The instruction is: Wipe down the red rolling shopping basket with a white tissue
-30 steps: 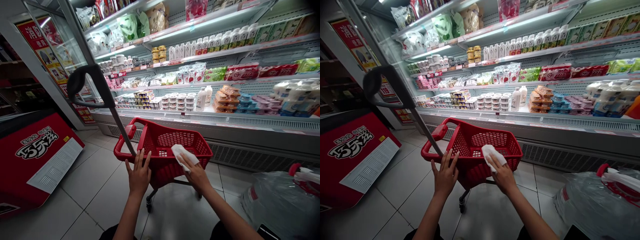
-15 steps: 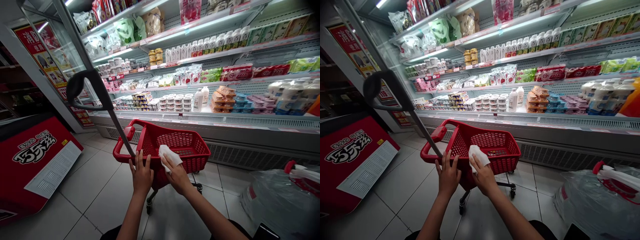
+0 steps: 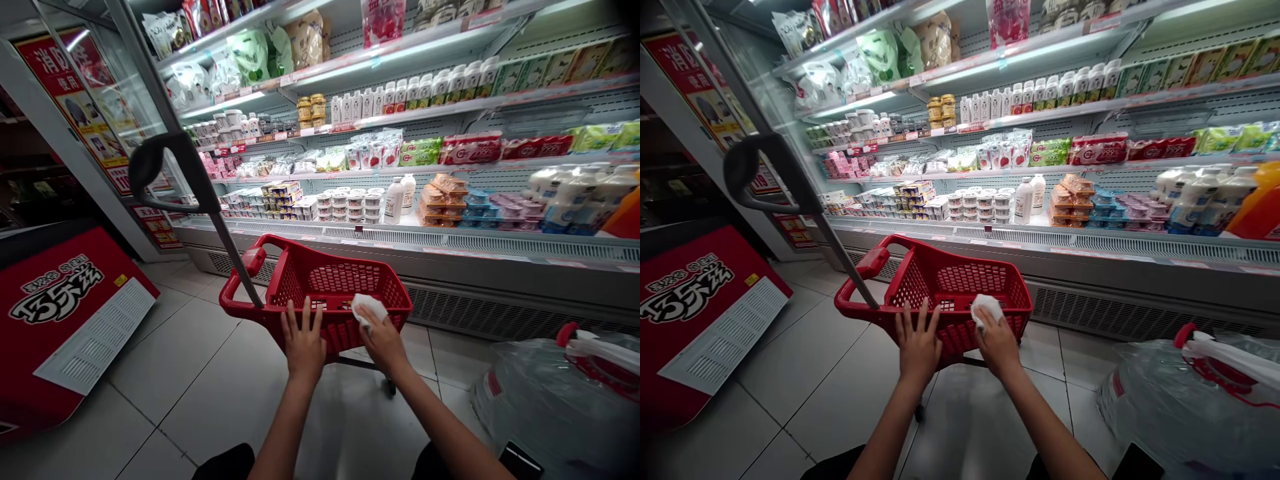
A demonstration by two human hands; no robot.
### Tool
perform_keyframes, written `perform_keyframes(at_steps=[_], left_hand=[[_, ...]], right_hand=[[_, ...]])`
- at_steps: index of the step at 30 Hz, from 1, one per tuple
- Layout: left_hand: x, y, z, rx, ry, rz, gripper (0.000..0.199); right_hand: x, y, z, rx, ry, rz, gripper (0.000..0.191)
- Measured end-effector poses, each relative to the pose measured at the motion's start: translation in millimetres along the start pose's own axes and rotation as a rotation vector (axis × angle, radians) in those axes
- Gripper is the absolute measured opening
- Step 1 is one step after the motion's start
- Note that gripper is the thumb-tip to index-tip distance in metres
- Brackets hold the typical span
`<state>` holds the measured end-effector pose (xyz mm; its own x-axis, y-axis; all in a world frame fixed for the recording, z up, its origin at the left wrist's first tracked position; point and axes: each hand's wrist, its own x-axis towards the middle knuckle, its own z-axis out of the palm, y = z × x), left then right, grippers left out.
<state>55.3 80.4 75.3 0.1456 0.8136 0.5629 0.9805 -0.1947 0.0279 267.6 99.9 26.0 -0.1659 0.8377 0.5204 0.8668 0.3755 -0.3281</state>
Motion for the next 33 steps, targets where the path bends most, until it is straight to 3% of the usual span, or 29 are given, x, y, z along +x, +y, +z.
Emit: perform_keyframes(at_steps=[3,6,14,18,20,23,29,33], left_hand=[[-2,14,14.0,-0.037,-0.028,0.016,0.082],[-3,7,12.9,-0.021,-0.036,0.051,0.085],[0,-22,-1.3,0.003,-0.075,0.101,0.09],[7,-34,1.1,-0.024,-0.064,0.088,0.083],[11,-37,4.5,-0.031,-0.053,0.045,0.078],[12,-29,14.7,-0.044,-0.054,-0.014,0.073],[-8,4,39.9,-0.08,-0.117,0.06,0.073],[-13,-6,42.1,-0.046,-0.1,0.018,0.068]], right_hand=[[16,-36,9,0.068,-0.046,-0.132,0.057],[19,-39,10,0.085,-0.055,-0.175,0.058],[-9,57,-14,-0.043,-0.014,-0.018,0.051],[-19,77,-25,-0.065,0.005,0.057,0.05],[-23,70,-24,-0.056,0.03,0.084,0.05],[-26,41,-13,-0.033,0.04,0.068,0.051],[-7,-39,18,-0.032,-0.053,-0.162,0.06],[-7,-50,15,-0.011,-0.121,-0.213,0.066]])
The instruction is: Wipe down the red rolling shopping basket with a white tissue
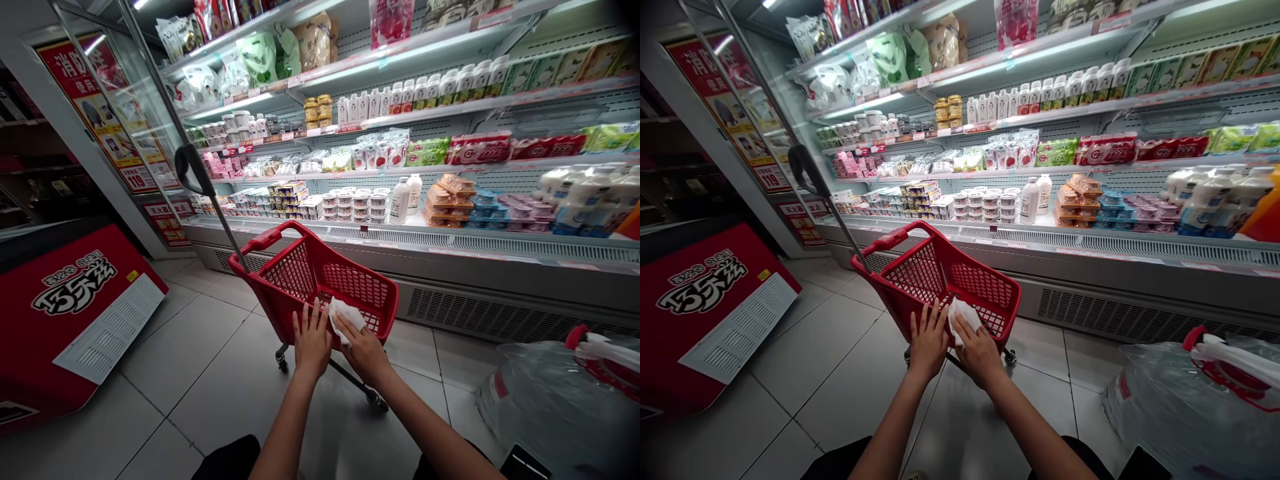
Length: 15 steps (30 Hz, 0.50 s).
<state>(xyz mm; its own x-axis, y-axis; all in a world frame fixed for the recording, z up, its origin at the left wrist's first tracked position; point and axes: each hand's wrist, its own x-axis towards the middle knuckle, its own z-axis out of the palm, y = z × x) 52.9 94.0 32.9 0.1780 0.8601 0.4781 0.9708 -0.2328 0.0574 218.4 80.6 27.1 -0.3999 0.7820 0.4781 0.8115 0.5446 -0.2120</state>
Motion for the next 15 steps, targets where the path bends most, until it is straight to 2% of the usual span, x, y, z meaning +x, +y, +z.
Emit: perform_keyframes(at_steps=[4,8,12,15], left_hand=[[7,-17,-0.9,0.006,0.008,-0.061,0.06],[9,-14,6.9,-0.019,0.032,-0.14,0.066],[-5,3,14.0,-0.079,0.079,-0.155,0.069],[-18,10,11.3,-0.088,0.115,-0.175,0.072]], right_hand=[[-37,10,-15,0.021,-0.031,-0.022,0.077],[-71,10,-23,0.017,-0.023,-0.1,0.086],[-73,20,-21,0.036,-0.045,-0.231,0.088],[-62,53,-17,0.026,-0.028,-0.236,0.082]])
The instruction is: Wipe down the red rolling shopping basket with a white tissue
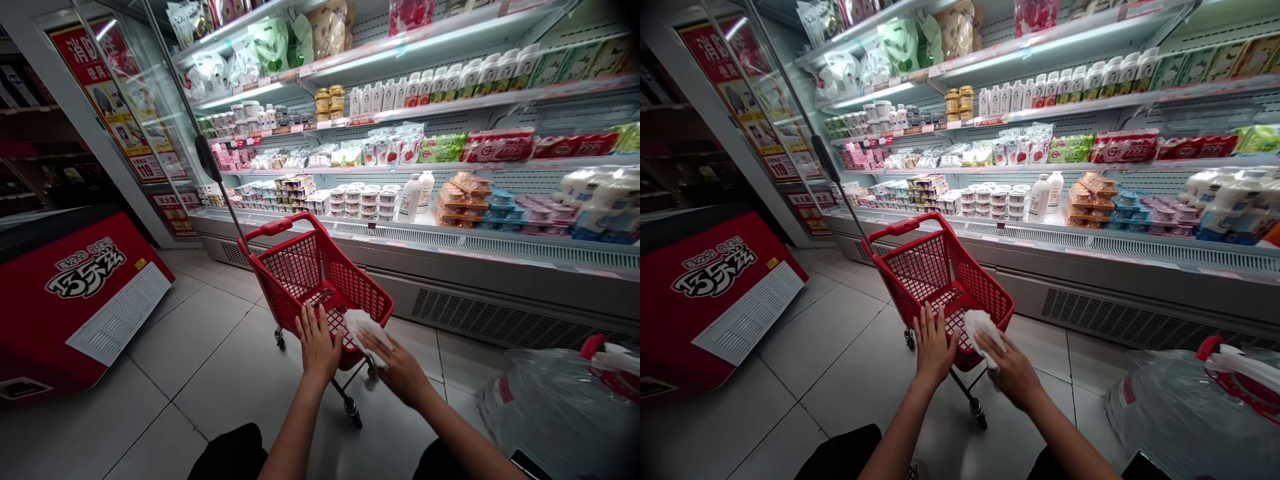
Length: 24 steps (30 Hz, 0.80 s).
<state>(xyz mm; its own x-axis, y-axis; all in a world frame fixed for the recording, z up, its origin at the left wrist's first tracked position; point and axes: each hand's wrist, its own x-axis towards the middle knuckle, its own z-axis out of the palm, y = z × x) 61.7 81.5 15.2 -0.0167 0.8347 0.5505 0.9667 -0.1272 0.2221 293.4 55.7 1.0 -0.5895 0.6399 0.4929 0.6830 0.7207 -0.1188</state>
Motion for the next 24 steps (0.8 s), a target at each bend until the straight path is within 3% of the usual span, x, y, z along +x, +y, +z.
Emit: perform_keyframes(at_steps=[4,7,9,15,18,21,24], left_hand=[[-4,-1,-7.4,-0.049,0.0,-0.03,0.082],[-2,-4,-8.0,-0.104,-0.032,-0.025,0.087],[-1,-5,-7.3,-0.125,-0.043,-0.014,0.088],[1,-11,-9.3,-0.112,-0.06,-0.018,0.085],[-2,-14,-10.6,-0.093,-0.045,-0.054,0.081],[-7,-18,-12.0,-0.117,-0.038,-0.045,0.086],[-12,-24,-15.3,-0.154,-0.066,0.004,0.09]], right_hand=[[2,49,-1,-0.056,0.036,0.145,0.069],[3,52,-1,-0.049,0.056,0.224,0.063],[3,35,1,-0.02,0.058,0.236,0.06],[10,-52,13,0.104,0.02,0.124,0.072],[14,-68,15,0.119,0.04,0.052,0.082],[12,-44,11,0.115,0.037,-0.08,0.089],[3,6,0,0.069,0.069,-0.122,0.084]])
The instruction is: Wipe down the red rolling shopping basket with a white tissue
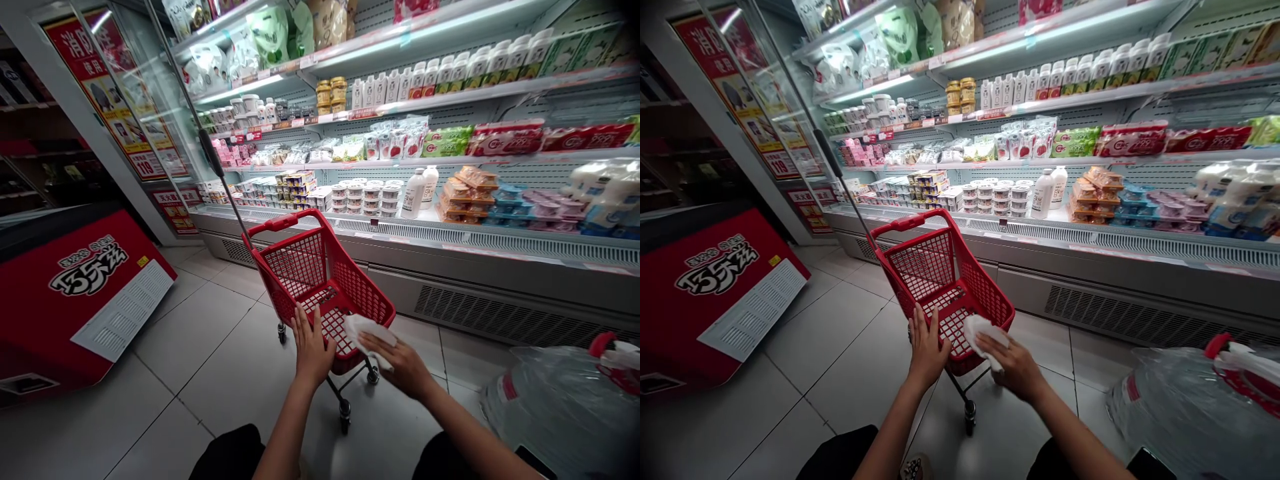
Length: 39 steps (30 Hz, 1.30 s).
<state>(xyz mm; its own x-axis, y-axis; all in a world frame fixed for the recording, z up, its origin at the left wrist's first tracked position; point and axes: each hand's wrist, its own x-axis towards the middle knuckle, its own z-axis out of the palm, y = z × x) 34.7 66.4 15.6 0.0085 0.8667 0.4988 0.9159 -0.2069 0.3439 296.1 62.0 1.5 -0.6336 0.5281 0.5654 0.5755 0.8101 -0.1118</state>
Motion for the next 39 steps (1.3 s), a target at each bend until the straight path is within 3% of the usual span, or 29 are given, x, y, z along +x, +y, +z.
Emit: perform_keyframes(at_steps=[3,6,8,12,15,19,22,24,27,32,35,39], left_hand=[[-4,-9,-6.6,-0.023,-0.047,0.034,0.09],[-5,-22,-13.6,-0.021,-0.084,0.071,0.089],[-2,-33,-16.8,0.002,-0.101,0.085,0.087],[4,-44,-16.6,0.114,-0.07,0.083,0.072],[5,-36,-11.8,0.208,0.019,0.079,0.059],[-4,-21,-5.8,0.276,0.091,0.106,0.057],[-9,-20,-5.8,0.283,0.108,0.112,0.058],[-10,-25,-8.0,0.277,0.101,0.126,0.058],[-7,-38,-14.2,0.262,0.065,0.156,0.058],[3,-55,-24.9,0.252,-0.002,0.165,0.057],[4,-49,-22.1,0.275,0.029,0.096,0.059],[-9,-24,-8.9,0.267,0.038,0.08,0.059]], right_hand=[[-18,42,-17,-0.075,0.013,0.096,0.072],[-32,53,-23,-0.098,-0.026,0.174,0.061],[-35,40,-18,-0.083,-0.039,0.188,0.059],[-25,-10,4,-0.061,-0.029,0.161,0.063],[-4,-44,22,-0.075,0.011,0.134,0.064],[28,-71,36,-0.029,0.053,0.169,0.051],[40,-77,40,0.003,0.035,0.212,0.049],[41,-72,38,-0.004,-0.005,0.212,0.061],[29,-50,27,-0.061,-0.036,0.173,0.077],[2,-19,6,-0.165,0.0,0.18,0.085],[1,-37,10,-0.135,0.003,0.129,0.086],[17,-74,24,-0.058,-0.007,-0.045,0.078]])
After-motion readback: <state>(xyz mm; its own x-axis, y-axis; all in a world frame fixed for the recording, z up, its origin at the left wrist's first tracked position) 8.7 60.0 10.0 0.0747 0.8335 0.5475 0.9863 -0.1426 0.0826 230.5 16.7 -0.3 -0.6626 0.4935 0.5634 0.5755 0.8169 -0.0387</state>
